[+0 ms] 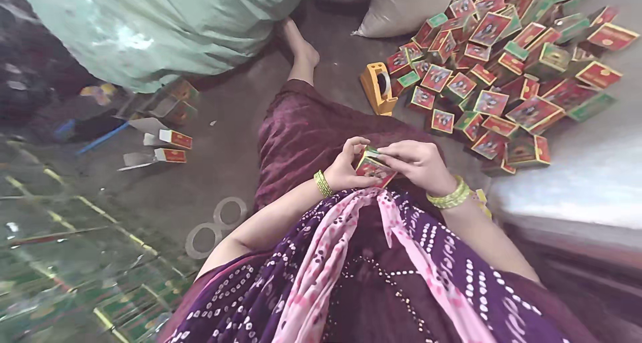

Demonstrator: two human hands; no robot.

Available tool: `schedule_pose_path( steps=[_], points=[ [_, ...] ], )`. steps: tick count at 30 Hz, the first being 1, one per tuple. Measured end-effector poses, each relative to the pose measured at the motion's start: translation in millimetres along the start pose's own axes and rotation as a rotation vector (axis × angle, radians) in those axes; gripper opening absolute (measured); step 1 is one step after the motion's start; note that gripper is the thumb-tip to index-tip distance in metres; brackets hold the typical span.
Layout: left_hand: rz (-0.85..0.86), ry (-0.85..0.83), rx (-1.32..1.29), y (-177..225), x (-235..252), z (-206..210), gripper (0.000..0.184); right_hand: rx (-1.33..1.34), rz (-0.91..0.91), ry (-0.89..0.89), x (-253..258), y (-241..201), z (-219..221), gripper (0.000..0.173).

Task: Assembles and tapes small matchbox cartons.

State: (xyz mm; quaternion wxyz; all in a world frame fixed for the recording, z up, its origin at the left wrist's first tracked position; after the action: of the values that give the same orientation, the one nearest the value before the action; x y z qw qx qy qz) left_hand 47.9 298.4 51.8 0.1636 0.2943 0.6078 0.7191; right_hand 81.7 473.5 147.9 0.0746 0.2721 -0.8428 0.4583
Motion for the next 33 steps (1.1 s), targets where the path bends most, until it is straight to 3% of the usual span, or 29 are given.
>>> schedule_pose_path(
  steps=[4,7,12,17,20,22,24,27,33],
  points=[
    [0.010,-0.004,0.001,-2,1,-2,0.095,-0.067,-0.001,-0.103,3,-1,4,0.017],
    [-0.055,0.097,-0.028,0,0,-4,0.093,-0.143,-0.019,-0.126,5,-3,7,0.030],
    [-0.148,0.273,-0.130,-2,1,-13,0.078,-0.336,-0.151,0.066,0,4,33,0.029],
    [-0.239,0.292,-0.248,-5,9,-17,0.046,0.121,0.321,0.170,39,68,-9,0.020],
    [-0.265,0.358,-0.222,-7,15,-27,0.031,-0.102,0.667,0.263,73,153,-46,0.031],
    [-0.286,0.376,-0.197,-7,16,-28,0.027,-0.236,0.844,0.150,86,210,-60,0.040],
    [-0.280,0.359,-0.200,-7,18,-29,0.029,-0.296,0.916,0.007,95,254,-64,0.046],
    [-0.251,0.337,-0.209,-6,23,-31,0.027,-0.279,0.946,-0.079,105,281,-61,0.046],
    [-0.245,0.340,-0.230,-8,28,-37,0.026,-0.164,1.002,0.058,107,282,-51,0.040]
  ],
)
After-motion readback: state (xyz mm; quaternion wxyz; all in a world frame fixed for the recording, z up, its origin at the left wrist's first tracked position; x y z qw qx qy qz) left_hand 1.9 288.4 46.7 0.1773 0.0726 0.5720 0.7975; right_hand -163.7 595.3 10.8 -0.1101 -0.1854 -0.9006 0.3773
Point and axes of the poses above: each hand's wrist, its own x-axis towards the middle knuckle, its own z-axis out of the palm, y = z × x, the point moved 4 cm from there along x, towards the middle knuckle, and after that the axes turned 5 degrees about -z, right-handed, at the moved point
